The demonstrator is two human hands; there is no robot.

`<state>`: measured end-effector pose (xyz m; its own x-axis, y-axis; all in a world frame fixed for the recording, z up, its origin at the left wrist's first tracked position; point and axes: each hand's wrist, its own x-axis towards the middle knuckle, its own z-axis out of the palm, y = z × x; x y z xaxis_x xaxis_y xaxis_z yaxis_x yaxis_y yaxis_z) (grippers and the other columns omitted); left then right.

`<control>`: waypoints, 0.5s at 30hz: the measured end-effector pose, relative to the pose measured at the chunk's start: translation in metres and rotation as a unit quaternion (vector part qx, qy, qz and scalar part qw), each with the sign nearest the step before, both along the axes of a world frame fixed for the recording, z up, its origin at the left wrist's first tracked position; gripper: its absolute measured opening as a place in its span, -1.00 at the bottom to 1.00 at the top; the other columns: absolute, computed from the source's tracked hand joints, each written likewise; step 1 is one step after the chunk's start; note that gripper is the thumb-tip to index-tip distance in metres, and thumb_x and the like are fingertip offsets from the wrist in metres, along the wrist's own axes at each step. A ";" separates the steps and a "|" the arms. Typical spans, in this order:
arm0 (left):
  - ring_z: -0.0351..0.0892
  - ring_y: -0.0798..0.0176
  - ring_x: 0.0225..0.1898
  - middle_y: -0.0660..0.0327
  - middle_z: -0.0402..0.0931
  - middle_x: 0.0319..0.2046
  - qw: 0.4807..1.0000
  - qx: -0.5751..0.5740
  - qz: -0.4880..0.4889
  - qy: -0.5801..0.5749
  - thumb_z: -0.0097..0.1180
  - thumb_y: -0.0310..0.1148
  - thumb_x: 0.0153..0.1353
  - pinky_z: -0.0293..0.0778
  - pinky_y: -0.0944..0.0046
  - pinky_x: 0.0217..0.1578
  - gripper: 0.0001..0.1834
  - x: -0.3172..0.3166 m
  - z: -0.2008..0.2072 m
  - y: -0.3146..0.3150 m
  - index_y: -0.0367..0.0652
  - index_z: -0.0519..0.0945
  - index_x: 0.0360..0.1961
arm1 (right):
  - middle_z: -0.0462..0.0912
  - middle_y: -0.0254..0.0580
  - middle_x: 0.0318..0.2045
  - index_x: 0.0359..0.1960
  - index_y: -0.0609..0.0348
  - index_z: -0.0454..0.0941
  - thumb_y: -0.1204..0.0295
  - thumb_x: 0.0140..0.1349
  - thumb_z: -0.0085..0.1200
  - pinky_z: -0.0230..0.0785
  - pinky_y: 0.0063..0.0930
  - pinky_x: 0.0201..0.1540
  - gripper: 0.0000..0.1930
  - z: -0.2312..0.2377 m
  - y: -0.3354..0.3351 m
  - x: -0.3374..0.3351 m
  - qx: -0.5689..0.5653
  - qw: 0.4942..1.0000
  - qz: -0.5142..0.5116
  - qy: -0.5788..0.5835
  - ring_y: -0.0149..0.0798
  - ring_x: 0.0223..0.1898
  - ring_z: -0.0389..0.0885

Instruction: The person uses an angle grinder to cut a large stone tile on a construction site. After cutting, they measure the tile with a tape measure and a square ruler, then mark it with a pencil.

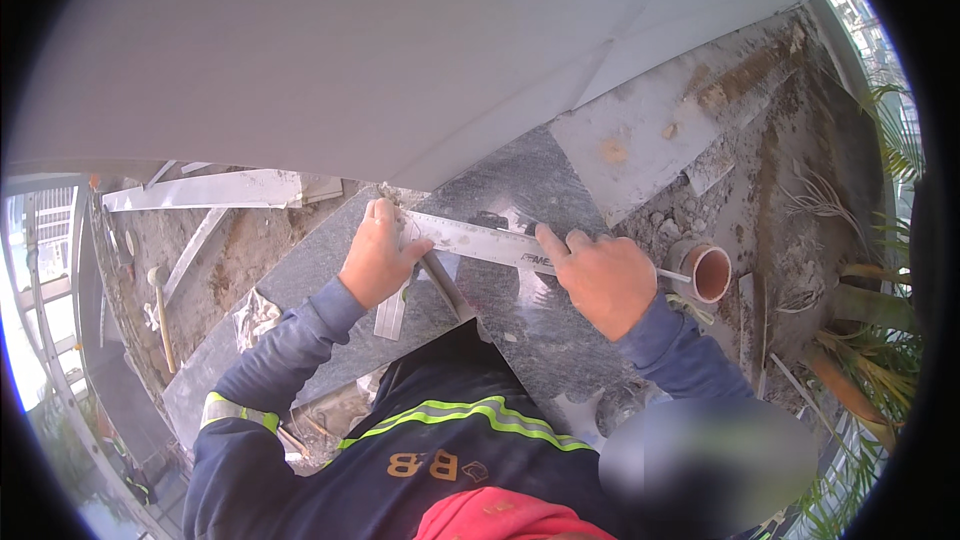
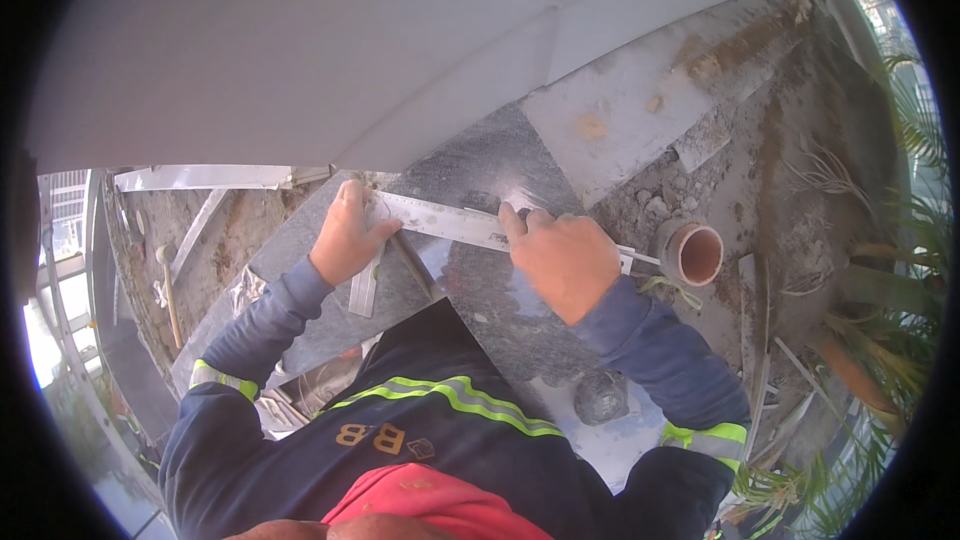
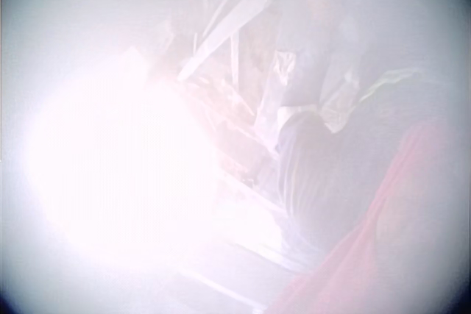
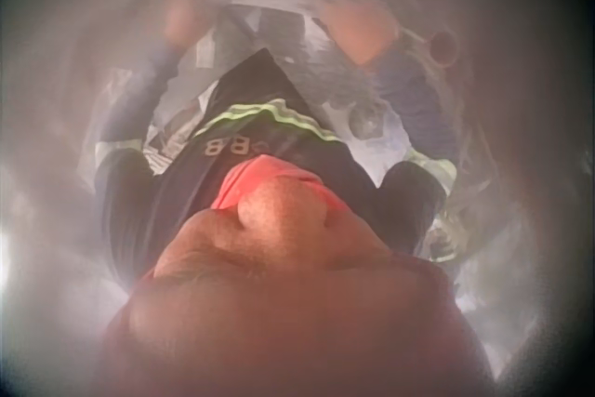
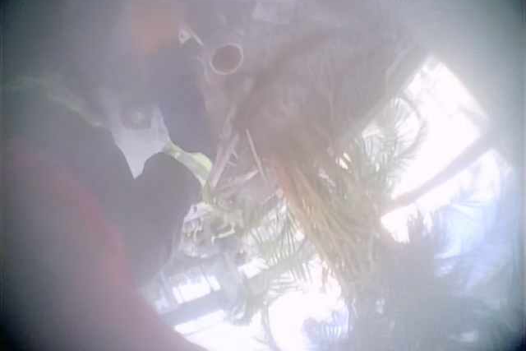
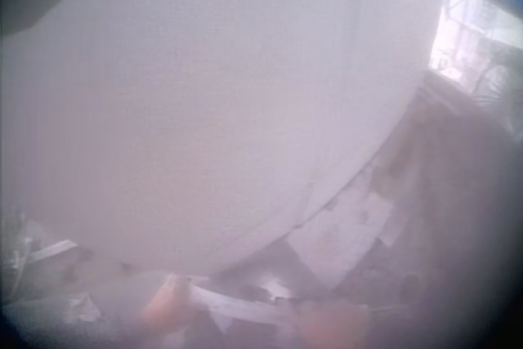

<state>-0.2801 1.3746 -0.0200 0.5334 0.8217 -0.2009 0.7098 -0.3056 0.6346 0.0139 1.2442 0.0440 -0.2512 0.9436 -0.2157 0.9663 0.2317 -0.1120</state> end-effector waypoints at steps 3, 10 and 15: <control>0.53 -0.26 -0.14 -0.22 0.42 -0.13 1.000 0.012 -0.014 0.004 0.47 -0.35 0.14 0.49 -0.09 -0.11 -0.42 0.000 -0.001 0.001 -0.41 0.35 -0.05 | 0.61 -0.25 -0.43 0.35 0.07 0.52 0.42 0.26 0.13 0.55 -0.26 -0.43 -0.44 -0.011 0.015 -0.020 0.016 1.000 0.003 0.024 -0.17 -0.50 0.71; 0.55 -0.30 -0.13 -0.24 0.44 -0.14 1.000 0.016 -0.015 0.011 0.48 -0.33 0.11 0.49 -0.10 -0.12 -0.41 0.001 -0.002 0.004 -0.43 0.35 -0.05 | 0.67 -0.19 -0.43 0.30 0.35 0.52 0.41 0.29 0.18 0.60 -0.36 -0.42 -0.47 -0.024 0.058 -0.062 0.046 0.996 0.053 0.056 -0.23 -0.43 0.75; 0.55 -0.29 -0.14 -0.23 0.45 -0.16 1.000 0.023 -0.015 0.010 0.49 -0.32 0.10 0.50 -0.10 -0.13 -0.40 -0.001 -0.006 0.004 -0.42 0.36 -0.05 | 0.68 -0.20 -0.42 0.29 0.35 0.53 0.41 0.28 0.20 0.60 -0.39 -0.40 -0.47 -0.023 0.065 -0.070 0.053 0.994 0.080 0.050 -0.24 -0.40 0.76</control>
